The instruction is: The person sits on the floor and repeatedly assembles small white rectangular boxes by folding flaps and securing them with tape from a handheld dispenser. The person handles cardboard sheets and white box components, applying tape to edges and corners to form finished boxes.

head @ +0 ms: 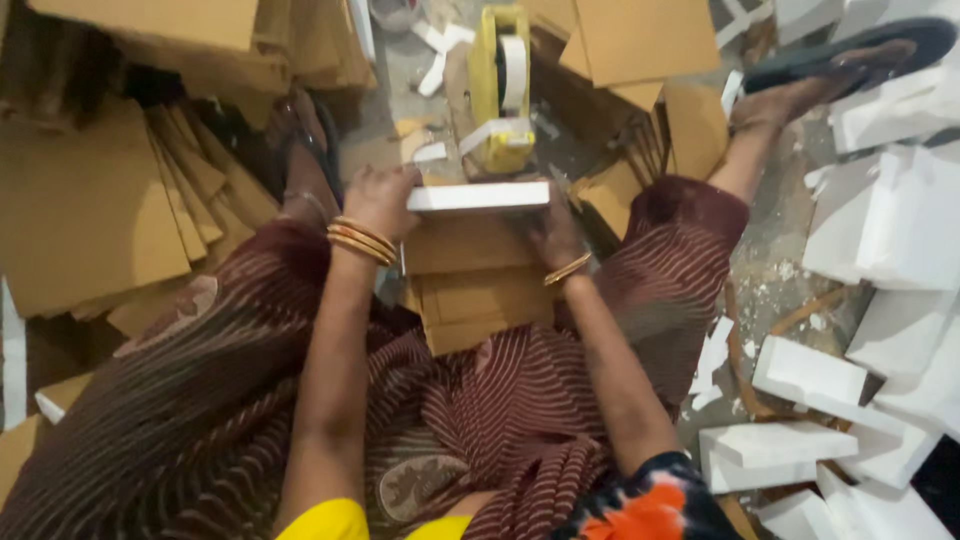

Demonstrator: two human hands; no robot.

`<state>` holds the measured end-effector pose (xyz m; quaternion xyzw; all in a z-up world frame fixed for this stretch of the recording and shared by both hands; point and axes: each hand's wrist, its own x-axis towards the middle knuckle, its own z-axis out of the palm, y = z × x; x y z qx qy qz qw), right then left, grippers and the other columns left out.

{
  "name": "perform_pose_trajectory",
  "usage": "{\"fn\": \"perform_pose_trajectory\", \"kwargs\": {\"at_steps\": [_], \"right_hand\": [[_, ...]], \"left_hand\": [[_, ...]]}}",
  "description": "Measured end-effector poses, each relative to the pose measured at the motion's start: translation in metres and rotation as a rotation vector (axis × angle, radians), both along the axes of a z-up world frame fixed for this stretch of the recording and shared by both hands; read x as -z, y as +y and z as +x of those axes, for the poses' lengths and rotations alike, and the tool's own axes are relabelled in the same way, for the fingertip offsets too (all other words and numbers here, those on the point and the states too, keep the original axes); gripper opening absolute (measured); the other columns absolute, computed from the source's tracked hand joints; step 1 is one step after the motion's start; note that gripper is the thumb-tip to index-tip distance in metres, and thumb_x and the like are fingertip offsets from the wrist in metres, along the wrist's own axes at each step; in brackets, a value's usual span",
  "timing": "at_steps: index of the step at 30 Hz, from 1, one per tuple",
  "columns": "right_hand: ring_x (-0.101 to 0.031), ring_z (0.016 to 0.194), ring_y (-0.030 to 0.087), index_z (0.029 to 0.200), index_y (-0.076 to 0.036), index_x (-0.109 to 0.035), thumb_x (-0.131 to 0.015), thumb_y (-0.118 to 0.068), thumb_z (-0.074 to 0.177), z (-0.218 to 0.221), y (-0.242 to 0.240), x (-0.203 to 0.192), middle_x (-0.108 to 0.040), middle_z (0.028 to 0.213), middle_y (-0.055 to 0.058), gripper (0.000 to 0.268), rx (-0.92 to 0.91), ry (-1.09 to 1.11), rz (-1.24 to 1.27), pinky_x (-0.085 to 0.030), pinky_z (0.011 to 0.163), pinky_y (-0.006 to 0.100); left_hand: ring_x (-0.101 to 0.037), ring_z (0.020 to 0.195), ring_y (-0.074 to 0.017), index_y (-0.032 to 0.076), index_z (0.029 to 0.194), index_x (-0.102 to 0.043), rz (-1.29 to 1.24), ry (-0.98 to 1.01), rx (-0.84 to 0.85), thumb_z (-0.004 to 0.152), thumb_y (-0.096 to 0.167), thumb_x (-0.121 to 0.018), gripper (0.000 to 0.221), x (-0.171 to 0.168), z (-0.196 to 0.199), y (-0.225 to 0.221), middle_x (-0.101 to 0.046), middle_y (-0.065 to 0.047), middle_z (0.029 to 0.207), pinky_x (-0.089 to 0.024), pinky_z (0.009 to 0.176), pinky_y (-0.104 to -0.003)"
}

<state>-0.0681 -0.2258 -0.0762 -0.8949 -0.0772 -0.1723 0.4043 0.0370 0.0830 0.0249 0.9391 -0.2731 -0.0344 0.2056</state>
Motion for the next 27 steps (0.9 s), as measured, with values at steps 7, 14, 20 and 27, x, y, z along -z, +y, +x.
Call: {"fn": "perform_pose_trajectory", "kwargs": {"at_steps": [7, 14, 20, 27], "right_hand": [[-0.07, 0.114, 0.032, 0.139, -0.008, -0.048, -0.074, -0.011, 0.093, 0.019, 0.028, -0.021, -0.07, 0.119, 0.014, 0.053, 0.032, 0.157, 0.142, -0.055, 0.095, 0.04], [-0.065, 0.112, 0.04, 0.145, -0.004, -0.043, -0.078, -0.016, 0.091, 0.023, 0.023, 0.009, -0.067, 0.12, 0.02, 0.066, 0.063, 0.186, 0.062, -0.051, 0.094, 0.044], [-0.061, 0.121, 0.037, 0.141, -0.001, -0.046, -0.071, -0.01, 0.081, 0.02, 0.003, 0.002, -0.063, 0.127, 0.022, 0.065, -0.083, 0.258, 0.079, -0.049, 0.103, 0.043], [-0.069, 0.096, 0.015, 0.123, -0.003, -0.067, -0.056, -0.01, 0.097, 0.071, -0.018, -0.053, -0.072, 0.112, 0.005, 0.029, 0.189, 0.345, 0.435, -0.055, 0.084, 0.029]], "left_hand": [[-0.062, 0.103, -0.0325, 0.002, 0.116, -0.063, 0.042, -0.238, 0.003, 0.072, 0.016, -0.073, 0.047, 0.018, -0.017, -0.073, -0.066, -0.016, 0.108, -0.044, 0.096, -0.046], [-0.061, 0.102, -0.0334, 0.004, 0.115, -0.063, -0.191, -0.29, 0.022, 0.077, 0.025, -0.075, 0.045, 0.019, -0.023, -0.07, -0.065, -0.015, 0.106, -0.044, 0.092, -0.047], [-0.061, 0.103, -0.03, 0.006, 0.118, -0.062, -0.125, -0.405, 0.028, 0.077, 0.017, -0.07, 0.043, 0.034, -0.024, -0.069, -0.065, -0.013, 0.11, -0.045, 0.093, -0.043], [-0.061, 0.101, -0.0293, 0.005, 0.12, -0.062, -0.097, -0.359, 0.01, 0.073, 0.017, -0.072, 0.05, 0.038, -0.02, -0.07, -0.064, -0.011, 0.105, -0.045, 0.091, -0.043]]}}
